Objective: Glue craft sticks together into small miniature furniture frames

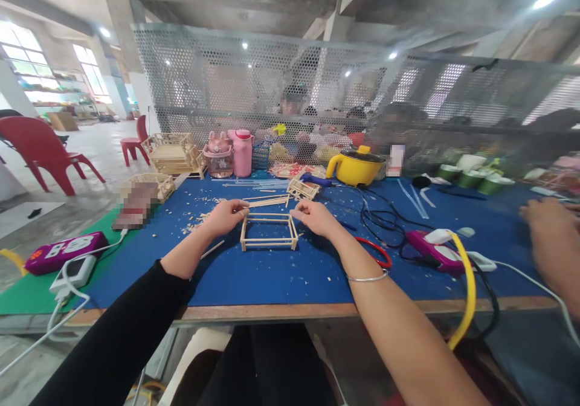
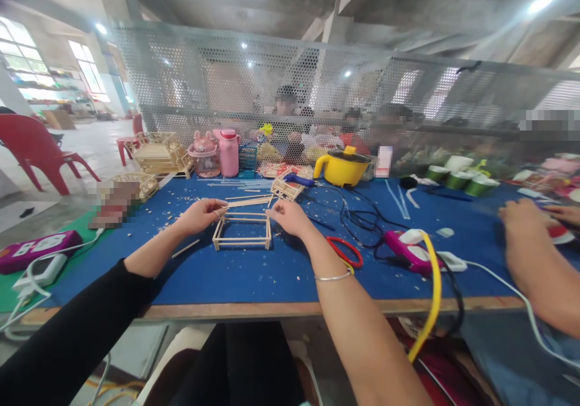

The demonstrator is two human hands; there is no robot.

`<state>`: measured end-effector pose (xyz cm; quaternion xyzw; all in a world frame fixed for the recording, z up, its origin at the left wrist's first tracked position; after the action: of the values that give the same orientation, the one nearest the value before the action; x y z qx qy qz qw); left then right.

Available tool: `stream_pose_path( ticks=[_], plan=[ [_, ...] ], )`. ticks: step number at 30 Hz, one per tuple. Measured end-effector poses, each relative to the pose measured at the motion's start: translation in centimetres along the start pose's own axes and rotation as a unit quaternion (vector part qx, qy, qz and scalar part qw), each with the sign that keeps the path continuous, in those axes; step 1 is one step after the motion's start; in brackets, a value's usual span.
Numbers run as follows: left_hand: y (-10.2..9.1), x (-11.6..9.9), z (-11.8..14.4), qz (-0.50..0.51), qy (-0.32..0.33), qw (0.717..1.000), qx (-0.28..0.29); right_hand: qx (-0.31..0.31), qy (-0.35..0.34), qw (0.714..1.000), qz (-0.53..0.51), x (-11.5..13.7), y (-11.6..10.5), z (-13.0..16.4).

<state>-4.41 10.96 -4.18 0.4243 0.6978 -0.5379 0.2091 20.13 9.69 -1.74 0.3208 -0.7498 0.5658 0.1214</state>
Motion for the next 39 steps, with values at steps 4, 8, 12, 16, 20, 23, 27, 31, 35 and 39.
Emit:
stream_pose_path(
  ticks=[4, 8, 12, 16, 20, 23, 27, 31, 35, 39],
  plan=[
    [0.2, 0.1, 0.0, 0.004, 0.0, 1.0, 0.004, 0.038, 0.001, 0.998, -0.056, 0.1, 1.4, 0.1],
    [0.2, 0.0, 0.0, -0.003, -0.002, 1.0, 0.007, 0.039, 0.009, 0.996, -0.083, -0.2, 1.7, -0.1],
    [-0.2, -1.1, 0.4, -0.026, -0.003, 1.0, -0.016, -0.001, 0.009, 0.998, -0.07, 0.2, 0.8, -0.1],
    [0.2, -4.4, 1.8, -0.099, 0.059, 0.993, -0.025, -0.076, -0.018, 0.996, -0.041, 2.6, 0.2, 0.6],
    [2.6, -6.6, 3.7, -0.174, 0.073, 0.98, 0.058, 0.036, -0.033, 0.996, 0.077, 4.6, 3.1, 1.5],
    [3.8, -7.0, 4.3, -0.204, 0.077, 0.972, 0.085, 0.103, -0.004, 0.986, 0.131, 4.5, 4.7, 1.9],
    [3.8, -7.2, 4.3, -0.215, 0.085, 0.971, 0.058, 0.117, 0.001, 0.98, 0.164, 4.3, 5.0, 1.9],
    [4.0, -7.3, 4.4, -0.233, 0.088, 0.967, 0.052, 0.115, 0.005, 0.978, 0.173, 4.3, 5.3, 1.8],
    [4.0, -7.1, 4.4, -0.222, 0.081, 0.97, 0.063, 0.102, 0.01, 0.987, 0.123, 4.3, 5.0, 1.7],
    [1.6, -6.5, 3.5, -0.104, 0.045, 0.993, 0.035, -0.003, -0.012, 0.998, -0.061, 4.1, 1.9, 0.9]
  ],
)
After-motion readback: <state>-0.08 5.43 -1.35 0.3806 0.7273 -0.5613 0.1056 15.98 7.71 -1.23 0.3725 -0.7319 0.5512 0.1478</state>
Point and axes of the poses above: each hand's wrist, its own z-axis away from the middle knuckle, its own y-axis out of the palm, x = y × z, the point moved 6 cm from there along -z, towards the middle knuckle, and after that the axes turned 5 degrees about -x, right-handed, at the moved point
